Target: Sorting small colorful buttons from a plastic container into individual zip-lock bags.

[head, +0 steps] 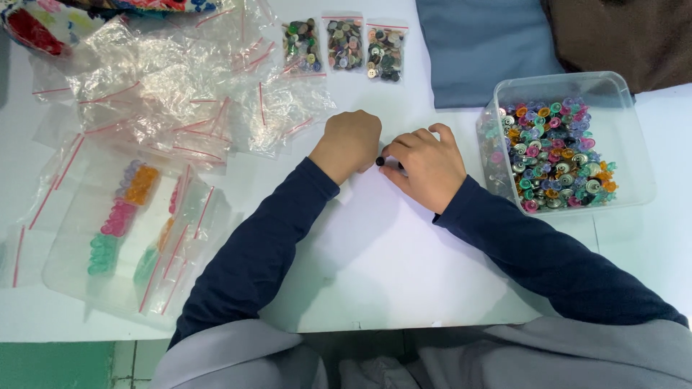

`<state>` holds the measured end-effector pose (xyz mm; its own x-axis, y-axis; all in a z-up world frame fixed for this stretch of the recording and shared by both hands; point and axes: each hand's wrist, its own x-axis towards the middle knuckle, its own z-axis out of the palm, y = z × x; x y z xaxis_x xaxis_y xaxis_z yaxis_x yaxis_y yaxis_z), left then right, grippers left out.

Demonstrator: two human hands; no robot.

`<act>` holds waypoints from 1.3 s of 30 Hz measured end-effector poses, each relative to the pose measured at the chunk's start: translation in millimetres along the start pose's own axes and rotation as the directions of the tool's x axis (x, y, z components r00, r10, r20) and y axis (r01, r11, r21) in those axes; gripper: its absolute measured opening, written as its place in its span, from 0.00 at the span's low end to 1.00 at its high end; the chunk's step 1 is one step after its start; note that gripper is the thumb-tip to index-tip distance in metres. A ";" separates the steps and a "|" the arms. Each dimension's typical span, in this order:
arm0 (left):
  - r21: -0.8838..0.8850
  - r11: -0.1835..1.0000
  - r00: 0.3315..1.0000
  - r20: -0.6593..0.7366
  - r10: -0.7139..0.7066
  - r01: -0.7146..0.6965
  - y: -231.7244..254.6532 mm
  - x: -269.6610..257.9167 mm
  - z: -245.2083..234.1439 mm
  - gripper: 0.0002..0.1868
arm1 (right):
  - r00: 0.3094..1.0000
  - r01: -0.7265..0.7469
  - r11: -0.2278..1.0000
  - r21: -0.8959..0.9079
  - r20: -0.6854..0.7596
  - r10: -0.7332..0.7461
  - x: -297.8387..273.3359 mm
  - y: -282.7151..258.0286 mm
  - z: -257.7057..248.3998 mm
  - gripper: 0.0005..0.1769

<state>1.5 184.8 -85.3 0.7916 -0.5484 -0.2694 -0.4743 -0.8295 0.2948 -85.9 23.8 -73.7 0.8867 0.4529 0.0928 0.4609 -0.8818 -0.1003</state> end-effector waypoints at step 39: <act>0.038 0.907 0.863 -0.294 0.411 -0.419 193.9 53.1 1.9 0.36 | 0.883 -0.247 0.948 0.203 0.450 0.133 -108.9 187.9 -93.9 0.42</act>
<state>-49.1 -5.4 -44.3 0.6016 -0.7831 0.1577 -0.7766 -0.5271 0.3450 -99.2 -203.5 -9.6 0.8610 0.3416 -0.3769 0.2254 -0.9205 -0.3193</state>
